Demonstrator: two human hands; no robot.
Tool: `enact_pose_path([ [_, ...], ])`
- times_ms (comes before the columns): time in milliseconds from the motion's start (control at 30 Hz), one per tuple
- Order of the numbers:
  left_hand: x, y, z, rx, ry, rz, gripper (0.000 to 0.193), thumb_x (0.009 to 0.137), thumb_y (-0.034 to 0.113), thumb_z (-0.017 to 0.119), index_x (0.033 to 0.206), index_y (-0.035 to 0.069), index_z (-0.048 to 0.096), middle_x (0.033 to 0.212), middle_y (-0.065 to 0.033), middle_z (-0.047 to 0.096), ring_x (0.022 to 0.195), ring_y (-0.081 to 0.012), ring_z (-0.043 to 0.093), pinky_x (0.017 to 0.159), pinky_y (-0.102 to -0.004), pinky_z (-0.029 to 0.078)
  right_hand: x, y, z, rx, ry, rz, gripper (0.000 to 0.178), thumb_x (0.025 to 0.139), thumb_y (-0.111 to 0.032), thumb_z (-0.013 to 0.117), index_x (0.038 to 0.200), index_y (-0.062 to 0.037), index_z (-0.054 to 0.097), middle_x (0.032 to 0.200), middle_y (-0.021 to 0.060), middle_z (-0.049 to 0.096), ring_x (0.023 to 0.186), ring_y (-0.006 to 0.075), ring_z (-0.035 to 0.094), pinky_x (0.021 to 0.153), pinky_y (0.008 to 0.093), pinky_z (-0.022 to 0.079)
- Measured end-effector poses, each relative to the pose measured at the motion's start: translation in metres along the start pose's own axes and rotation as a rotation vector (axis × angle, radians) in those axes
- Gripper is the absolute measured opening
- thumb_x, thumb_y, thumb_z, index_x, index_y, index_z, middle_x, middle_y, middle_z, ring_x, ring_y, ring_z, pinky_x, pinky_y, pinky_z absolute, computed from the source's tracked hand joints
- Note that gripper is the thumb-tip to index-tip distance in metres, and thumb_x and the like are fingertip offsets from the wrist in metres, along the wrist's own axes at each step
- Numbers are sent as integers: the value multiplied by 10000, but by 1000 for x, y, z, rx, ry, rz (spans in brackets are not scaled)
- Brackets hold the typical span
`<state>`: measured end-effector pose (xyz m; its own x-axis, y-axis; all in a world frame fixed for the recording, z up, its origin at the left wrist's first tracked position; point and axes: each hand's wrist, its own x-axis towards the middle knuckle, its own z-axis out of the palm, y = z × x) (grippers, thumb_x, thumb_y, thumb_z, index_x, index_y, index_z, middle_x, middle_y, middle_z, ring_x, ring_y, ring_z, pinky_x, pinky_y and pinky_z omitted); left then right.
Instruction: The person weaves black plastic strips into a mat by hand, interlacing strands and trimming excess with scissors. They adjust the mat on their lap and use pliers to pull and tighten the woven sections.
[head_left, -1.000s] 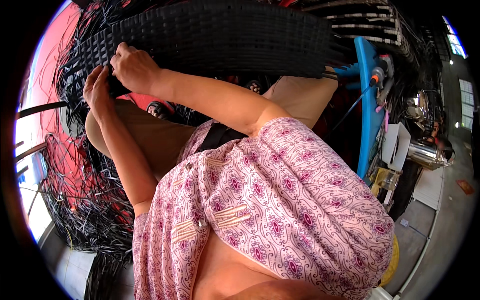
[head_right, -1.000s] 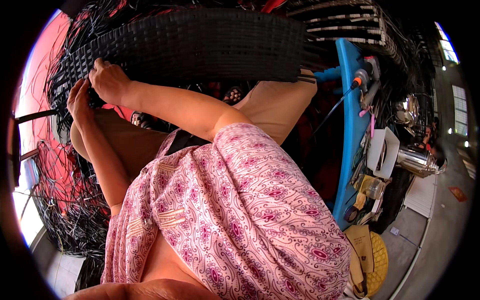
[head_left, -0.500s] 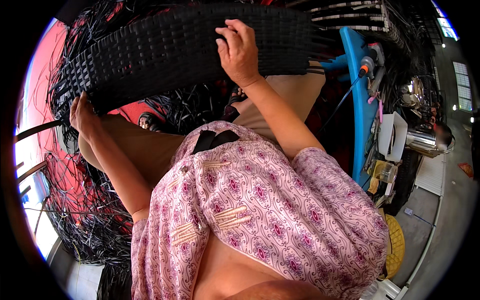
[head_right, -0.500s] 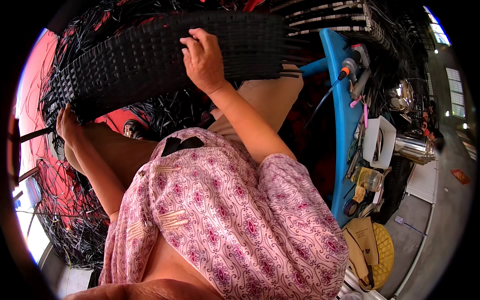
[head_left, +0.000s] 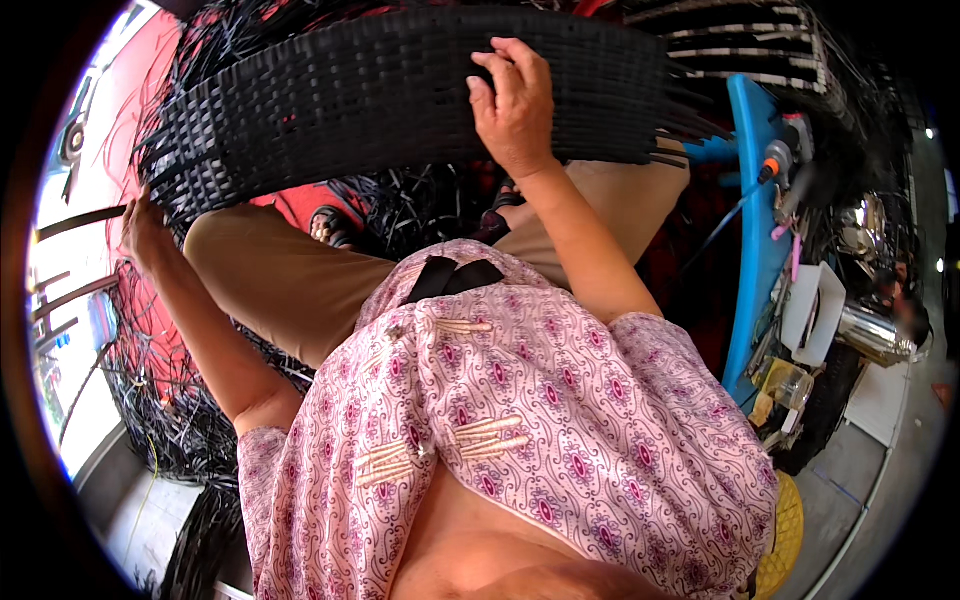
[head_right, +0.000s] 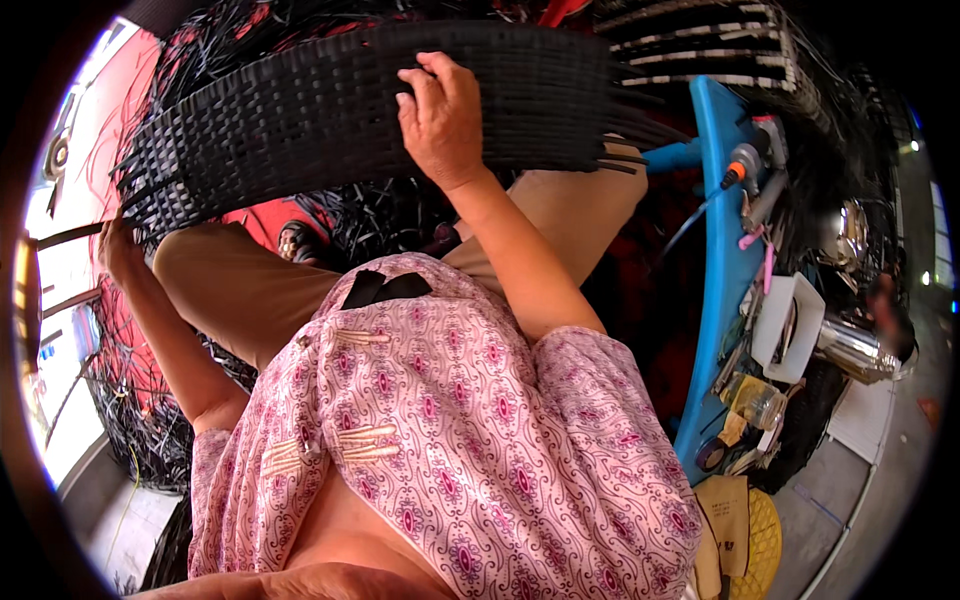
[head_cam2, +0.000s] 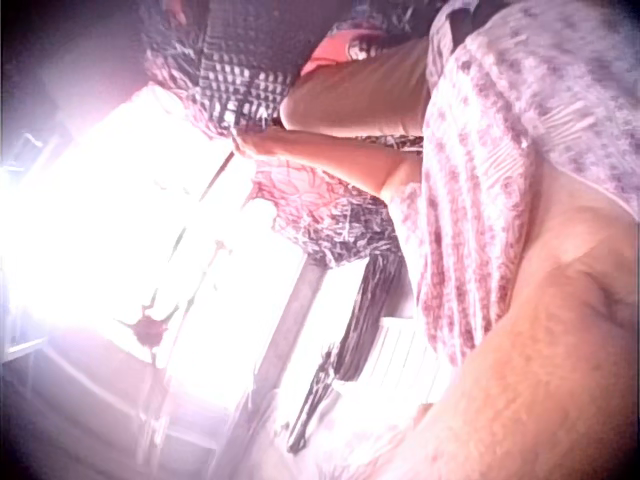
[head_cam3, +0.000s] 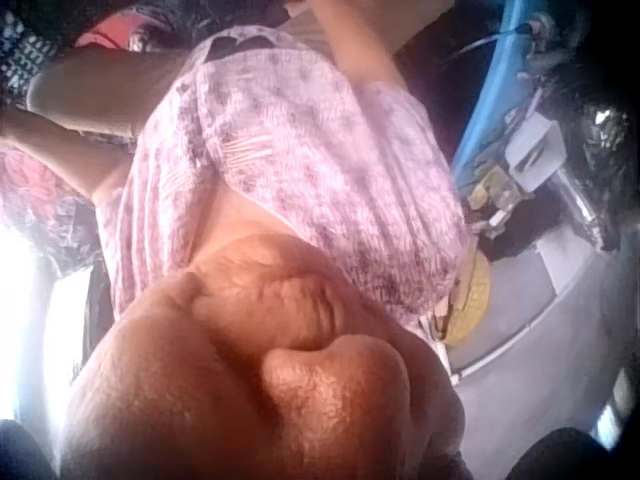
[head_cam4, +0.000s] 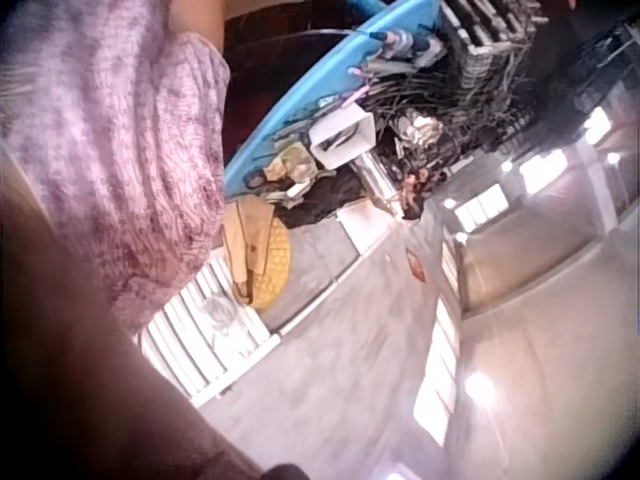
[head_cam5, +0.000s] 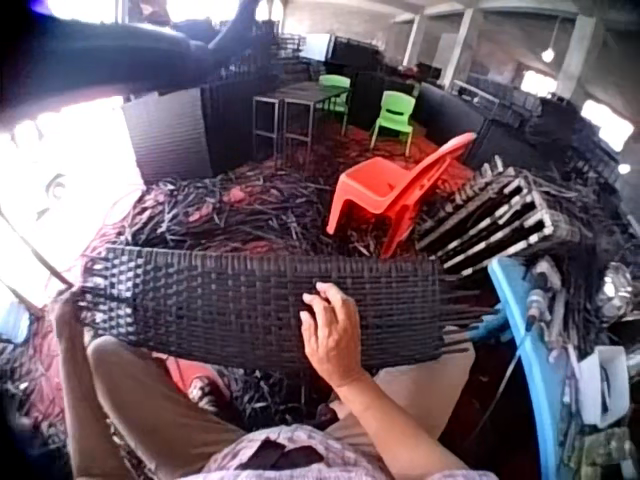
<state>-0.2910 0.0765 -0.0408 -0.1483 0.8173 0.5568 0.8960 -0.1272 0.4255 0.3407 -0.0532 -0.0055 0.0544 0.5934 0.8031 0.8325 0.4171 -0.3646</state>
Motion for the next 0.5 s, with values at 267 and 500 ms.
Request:
enact_pose_path([
  [267, -12, -16, 3, 560, -195, 193, 468, 948, 85, 522, 1403, 144, 615, 1365, -98, 641, 1258, -281, 580, 1042, -392, 476, 8, 1, -4, 14, -31, 74, 290, 786, -19, 712, 1064, -46, 633, 1212, 146, 568, 1104, 356, 576, 963, 454, 464],
  [500, -27, -39, 1, 249, -121, -8, 467, 954, 71, 521, 1403, 149, 622, 1309, -104, 661, 1159, -232, 602, 945, -357, 490, 5, -1, -2, 33, -21, 63, 286, 784, -24, 708, 1057, -47, 629, 1199, 138, 567, 1090, 348, 577, 948, 449, 461],
])
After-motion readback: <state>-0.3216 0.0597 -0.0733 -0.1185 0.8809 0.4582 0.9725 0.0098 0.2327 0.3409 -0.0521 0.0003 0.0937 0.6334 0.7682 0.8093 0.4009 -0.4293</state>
